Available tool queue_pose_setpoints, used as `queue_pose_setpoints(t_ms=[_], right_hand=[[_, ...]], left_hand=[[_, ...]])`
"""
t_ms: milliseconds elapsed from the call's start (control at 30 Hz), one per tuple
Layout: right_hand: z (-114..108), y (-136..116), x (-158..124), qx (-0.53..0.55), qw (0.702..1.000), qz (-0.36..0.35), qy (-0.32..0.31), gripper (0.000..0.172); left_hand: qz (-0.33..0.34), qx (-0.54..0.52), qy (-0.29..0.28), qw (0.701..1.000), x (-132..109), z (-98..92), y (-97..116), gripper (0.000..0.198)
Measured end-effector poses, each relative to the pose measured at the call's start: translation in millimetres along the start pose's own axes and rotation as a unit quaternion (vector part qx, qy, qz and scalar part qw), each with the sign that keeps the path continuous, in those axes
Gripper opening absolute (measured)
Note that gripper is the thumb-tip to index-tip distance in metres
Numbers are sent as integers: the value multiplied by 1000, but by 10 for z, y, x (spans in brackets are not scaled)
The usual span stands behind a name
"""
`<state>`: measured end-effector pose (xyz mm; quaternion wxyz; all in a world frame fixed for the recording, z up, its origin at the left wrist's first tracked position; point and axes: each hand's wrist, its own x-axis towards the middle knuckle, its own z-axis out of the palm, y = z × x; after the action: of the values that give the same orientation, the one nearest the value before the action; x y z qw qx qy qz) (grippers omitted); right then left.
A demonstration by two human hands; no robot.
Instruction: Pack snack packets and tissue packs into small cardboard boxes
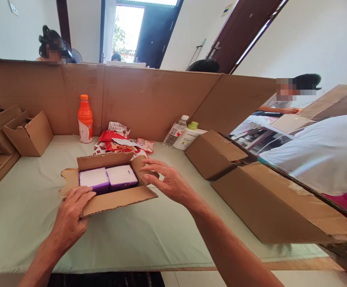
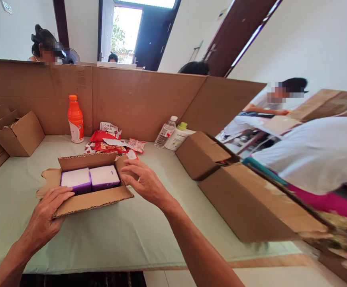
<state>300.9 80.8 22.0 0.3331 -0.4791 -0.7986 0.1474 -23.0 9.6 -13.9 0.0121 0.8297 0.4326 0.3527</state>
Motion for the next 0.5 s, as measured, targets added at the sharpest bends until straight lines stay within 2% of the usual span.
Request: queue_pose_setpoints(t_ms=[100, 200, 400, 500], right_hand=[[27, 85, -33, -10, 997, 60, 53, 32], [87, 93, -41, 16, 994, 98, 53, 33], [169, -138, -119, 39, 997, 45, 52, 25], [169, -224, -157, 64, 997, 48, 21, 28]], left_hand=[[5, -18, 35, 999, 4, -28, 3, 42], [11, -39, 45, 998, 4, -119, 40, 29], [10, -70, 28, 997, -60, -369, 107, 25], [2, -68, 29, 997, -125, -422, 86, 24]])
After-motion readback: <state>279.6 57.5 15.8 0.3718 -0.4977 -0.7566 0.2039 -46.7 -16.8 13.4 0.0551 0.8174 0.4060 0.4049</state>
